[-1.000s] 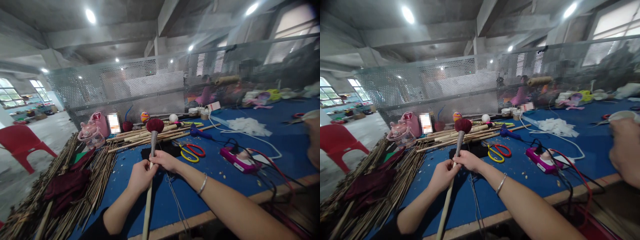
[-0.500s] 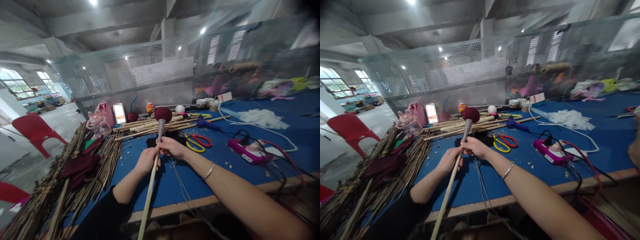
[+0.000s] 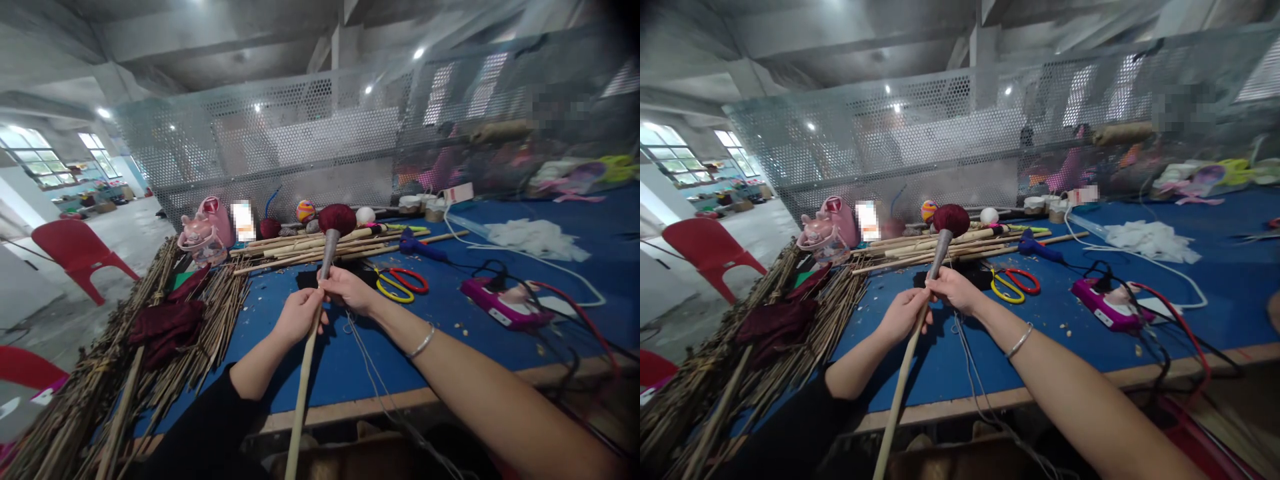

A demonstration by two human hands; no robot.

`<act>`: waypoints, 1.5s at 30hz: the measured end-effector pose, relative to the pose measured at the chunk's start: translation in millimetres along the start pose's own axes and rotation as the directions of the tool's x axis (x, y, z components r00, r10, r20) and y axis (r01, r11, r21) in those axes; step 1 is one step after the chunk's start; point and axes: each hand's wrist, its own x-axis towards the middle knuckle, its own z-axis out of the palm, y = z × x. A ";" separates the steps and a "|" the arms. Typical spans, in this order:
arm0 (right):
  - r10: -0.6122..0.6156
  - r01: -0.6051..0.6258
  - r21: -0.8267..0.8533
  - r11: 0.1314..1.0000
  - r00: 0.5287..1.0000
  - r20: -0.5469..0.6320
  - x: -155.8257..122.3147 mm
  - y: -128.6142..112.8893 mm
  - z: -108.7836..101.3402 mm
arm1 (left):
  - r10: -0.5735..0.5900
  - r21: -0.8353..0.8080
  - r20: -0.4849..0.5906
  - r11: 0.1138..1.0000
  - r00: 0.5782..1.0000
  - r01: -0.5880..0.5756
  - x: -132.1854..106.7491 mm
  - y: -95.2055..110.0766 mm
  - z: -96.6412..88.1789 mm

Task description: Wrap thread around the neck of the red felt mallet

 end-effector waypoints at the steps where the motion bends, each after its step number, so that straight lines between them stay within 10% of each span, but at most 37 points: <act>1: -0.004 0.004 -0.004 1.000 1.000 -0.012 0.7 1.1 0.7 | 0.042 0.084 -0.071 0.996 0.997 -0.036 0.1 -1.5 -0.8; 5: 0.016 -0.017 -0.012 1.000 1.000 -0.017 2.4 4.9 -0.4 | 0.174 0.251 -0.262 0.962 0.949 -0.107 1.0 -6.1 -0.2; 13: 0.009 -0.011 0.058 0.998 0.999 0.033 -0.3 2.1 -3.2 | -0.036 -0.288 0.062 0.956 0.997 0.053 0.8 -1.6 7.4; 21: 0.035 -0.035 0.000 0.999 0.999 -0.037 2.6 6.5 -0.9 | 0.137 0.192 -0.210 0.977 0.968 -0.096 2.3 -7.2 -0.3; 31: 0.064 -0.073 0.090 0.993 0.993 0.103 -1.7 -0.4 -8.6 | -0.057 -0.300 0.104 0.950 0.993 0.085 -0.7 4.9 5.2; 39: 0.106 -0.106 0.009 0.994 0.994 0.003 2.8 8.0 -5.7 | 0.056 0.036 -0.273 0.998 0.960 -0.048 2.0 -5.5 4.2; 45: 0.076 -0.077 0.087 0.993 0.997 0.018 1.2 7.6 -6.0 | -0.116 -0.295 -0.070 0.951 0.991 0.090 4.1 -0.3 6.7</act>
